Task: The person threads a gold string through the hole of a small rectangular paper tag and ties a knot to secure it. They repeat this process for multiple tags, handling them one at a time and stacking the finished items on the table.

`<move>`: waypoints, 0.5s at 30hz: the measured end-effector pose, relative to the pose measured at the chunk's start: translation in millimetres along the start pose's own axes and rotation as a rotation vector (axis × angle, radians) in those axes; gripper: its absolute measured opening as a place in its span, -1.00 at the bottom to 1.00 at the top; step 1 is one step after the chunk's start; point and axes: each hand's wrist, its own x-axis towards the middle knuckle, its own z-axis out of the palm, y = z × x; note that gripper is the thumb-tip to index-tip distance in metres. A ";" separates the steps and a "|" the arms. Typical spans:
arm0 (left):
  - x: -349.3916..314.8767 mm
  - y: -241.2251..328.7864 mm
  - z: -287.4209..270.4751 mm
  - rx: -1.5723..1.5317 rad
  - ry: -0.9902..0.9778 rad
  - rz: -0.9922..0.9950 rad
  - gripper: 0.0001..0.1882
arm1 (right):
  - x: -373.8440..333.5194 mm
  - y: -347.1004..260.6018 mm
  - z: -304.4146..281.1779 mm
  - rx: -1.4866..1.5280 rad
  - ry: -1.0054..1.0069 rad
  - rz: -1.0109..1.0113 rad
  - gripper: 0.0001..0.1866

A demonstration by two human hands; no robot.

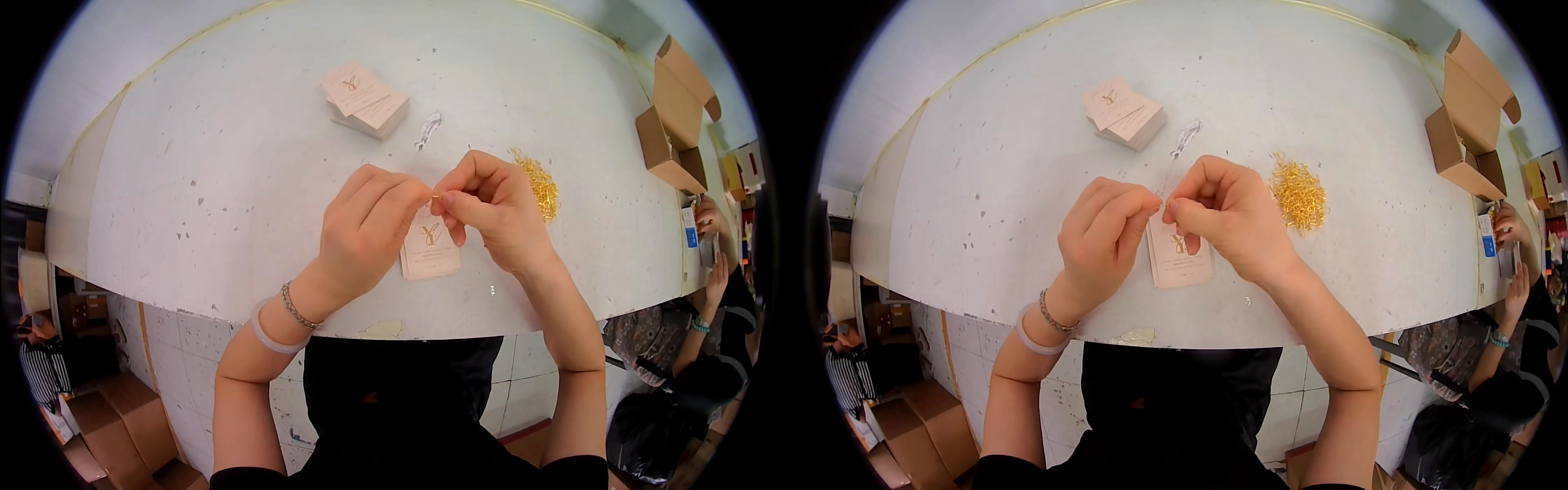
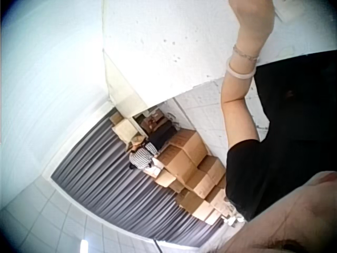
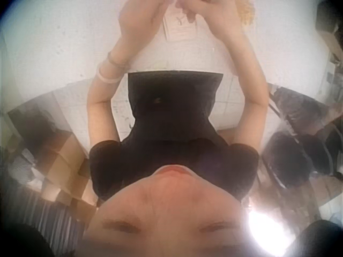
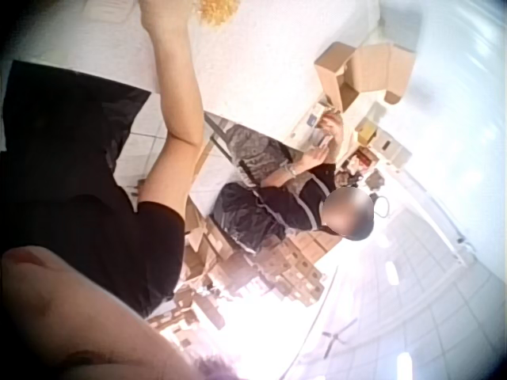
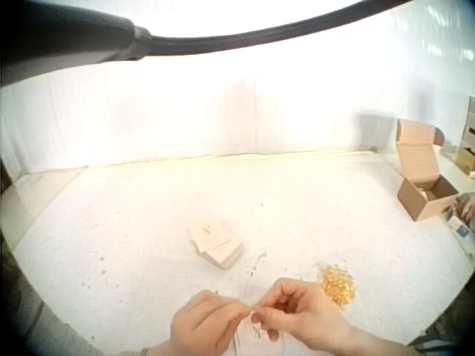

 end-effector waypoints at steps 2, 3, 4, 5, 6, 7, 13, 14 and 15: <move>-0.7 -0.7 0.8 0.005 0.011 0.031 -0.88 | 0.2 0.6 -1.0 0.001 -0.015 0.022 -0.94; -0.9 -0.9 1.3 0.007 0.017 0.047 -0.87 | 0.4 1.7 -2.0 0.004 -0.023 0.025 -0.93; -0.6 -0.5 1.5 0.002 0.016 0.048 -0.88 | 0.6 3.3 -3.4 0.008 -0.031 0.028 -0.92; -0.2 -0.1 1.7 -0.002 0.014 0.050 -0.88 | 0.7 4.3 -4.5 0.012 -0.038 0.031 -0.91; 0.2 0.3 2.1 -0.007 0.012 0.051 -0.88 | 0.7 4.4 -5.2 0.004 -0.041 0.030 -0.91; 0.4 0.3 2.0 -0.013 0.005 0.051 -0.88 | 1.0 4.3 -5.5 -0.005 -0.045 0.029 -0.90; -2.0 -4.2 -0.6 -0.142 -0.038 -0.025 -0.90 | -2.1 -0.2 -3.2 -0.075 -0.029 0.015 -0.90; -2.1 -3.2 -0.4 -0.159 -0.031 -0.059 -0.91 | -2.9 -0.2 -1.9 -0.090 -0.016 0.003 -0.90; -2.5 -2.2 -0.7 -0.175 -0.024 -0.093 -0.92 | -3.4 0.3 -1.0 -0.110 -0.008 -0.017 -0.91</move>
